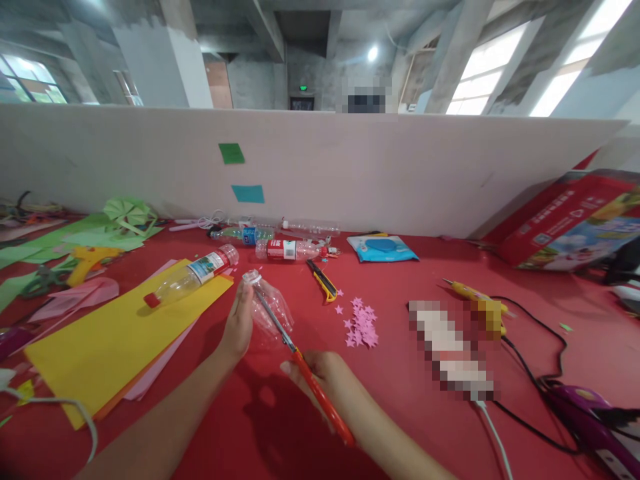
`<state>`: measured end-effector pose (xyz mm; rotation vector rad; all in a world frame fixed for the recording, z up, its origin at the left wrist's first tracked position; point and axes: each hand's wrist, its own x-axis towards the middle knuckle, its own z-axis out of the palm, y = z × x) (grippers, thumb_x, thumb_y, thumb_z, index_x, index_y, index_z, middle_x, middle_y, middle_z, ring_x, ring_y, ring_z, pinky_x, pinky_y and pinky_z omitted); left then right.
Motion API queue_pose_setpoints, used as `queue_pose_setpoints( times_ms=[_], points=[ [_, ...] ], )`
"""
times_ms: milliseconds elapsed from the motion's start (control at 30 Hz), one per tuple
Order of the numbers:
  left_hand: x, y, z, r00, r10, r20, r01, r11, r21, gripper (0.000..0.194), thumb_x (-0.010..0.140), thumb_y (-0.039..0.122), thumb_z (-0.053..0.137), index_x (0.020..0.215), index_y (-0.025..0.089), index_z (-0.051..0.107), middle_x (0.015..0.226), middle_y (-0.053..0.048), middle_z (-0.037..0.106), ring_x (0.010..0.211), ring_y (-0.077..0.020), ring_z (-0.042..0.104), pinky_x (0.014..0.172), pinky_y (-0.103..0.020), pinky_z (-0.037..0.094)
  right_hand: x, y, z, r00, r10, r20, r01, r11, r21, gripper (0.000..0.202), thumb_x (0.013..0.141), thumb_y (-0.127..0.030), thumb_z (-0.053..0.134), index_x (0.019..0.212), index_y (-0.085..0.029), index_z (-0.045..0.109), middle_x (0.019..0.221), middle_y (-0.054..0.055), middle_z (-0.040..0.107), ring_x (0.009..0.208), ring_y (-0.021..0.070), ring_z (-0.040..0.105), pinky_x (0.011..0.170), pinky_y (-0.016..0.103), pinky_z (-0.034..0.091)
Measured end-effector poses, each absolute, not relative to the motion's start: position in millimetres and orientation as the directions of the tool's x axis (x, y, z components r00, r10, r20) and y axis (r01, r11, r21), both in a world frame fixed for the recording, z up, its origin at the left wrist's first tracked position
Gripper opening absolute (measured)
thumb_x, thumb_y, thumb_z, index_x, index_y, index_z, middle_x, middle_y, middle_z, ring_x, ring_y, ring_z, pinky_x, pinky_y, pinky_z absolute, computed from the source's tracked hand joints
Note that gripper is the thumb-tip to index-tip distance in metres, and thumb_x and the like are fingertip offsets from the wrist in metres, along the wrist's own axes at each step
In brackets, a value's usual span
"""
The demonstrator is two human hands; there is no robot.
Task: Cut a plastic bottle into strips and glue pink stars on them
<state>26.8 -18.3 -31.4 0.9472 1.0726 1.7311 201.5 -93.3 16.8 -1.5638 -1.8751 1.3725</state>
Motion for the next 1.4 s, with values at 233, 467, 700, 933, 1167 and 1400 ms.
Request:
queue_pose_setpoints(
  times_ms=[233,467,700,933,1167,1400],
  points=[
    [27.1,-21.4,-22.7,-0.362,0.931,0.041,-0.194,-0.118,0.974,0.053,0.073,0.054,0.059,0.119,0.027,0.056,0.141,-0.004,0.043,0.136,-0.0266,0.025,0.112,-0.039,0.020,199.4,-91.6,14.5,-0.390,0.843,-0.370,0.493,-0.148,-0.857,0.042,0.080,-0.058,0.049,0.067,-0.019,0.042,0.043,-0.008,0.037,0.032,0.0060,0.034,0.034,0.018,0.025],
    [22.2,-10.3,-23.9,-0.386,0.920,0.063,-0.293,-0.187,0.938,0.040,0.072,0.052,0.062,0.102,0.024,0.063,0.122,-0.006,0.059,0.123,-0.0244,0.045,0.102,-0.037,0.033,204.1,-88.2,12.4,-0.389,0.848,-0.360,0.581,-0.078,-0.810,0.042,0.080,-0.060,0.047,0.069,-0.019,0.042,0.049,-0.007,0.040,0.034,0.0058,0.037,0.036,0.017,0.027],
    [0.5,3.6,0.8,-0.361,0.933,0.001,-0.618,-0.240,0.749,0.028,0.076,0.045,0.059,0.074,0.017,0.059,0.068,0.001,0.060,0.063,-0.0104,0.056,0.065,-0.024,0.044,210.6,-87.3,14.8,-0.390,0.895,-0.217,0.658,0.106,-0.745,0.043,0.081,-0.057,0.047,0.063,-0.020,0.034,0.053,-0.006,0.035,0.046,0.0077,0.035,0.043,0.019,0.023],
    [-6.9,3.4,7.9,-0.421,0.899,-0.120,-0.687,-0.229,0.689,0.023,0.079,0.037,0.057,0.073,0.016,0.058,0.067,0.000,0.060,0.061,-0.0100,0.056,0.062,-0.023,0.043,210.3,-87.3,22.0,-0.382,0.898,-0.217,0.766,0.177,-0.618,0.043,0.081,-0.056,0.046,0.062,-0.021,0.033,0.056,-0.004,0.040,0.051,0.0098,0.032,0.048,0.022,0.024],
    [1.1,0.7,5.0,-0.383,0.924,-0.015,-0.631,-0.250,0.735,0.025,0.079,0.040,0.057,0.072,0.015,0.059,0.067,0.000,0.059,0.062,-0.0097,0.054,0.061,-0.022,0.041,205.6,-89.4,22.5,-0.388,0.895,-0.221,0.746,0.164,-0.645,0.043,0.082,-0.055,0.046,0.061,-0.020,0.032,0.056,-0.004,0.039,0.052,0.0095,0.031,0.048,0.022,0.024],
    [4.5,0.3,-0.5,-0.372,0.928,0.023,-0.614,-0.264,0.744,0.025,0.077,0.041,0.058,0.077,0.016,0.058,0.071,0.000,0.059,0.064,-0.0102,0.054,0.061,-0.023,0.041,207.0,-88.8,18.9,-0.394,0.881,-0.261,0.729,0.128,-0.672,0.042,0.083,-0.057,0.042,0.063,-0.020,0.036,0.058,-0.004,0.043,0.053,0.0103,0.035,0.048,0.022,0.024]
  ],
)
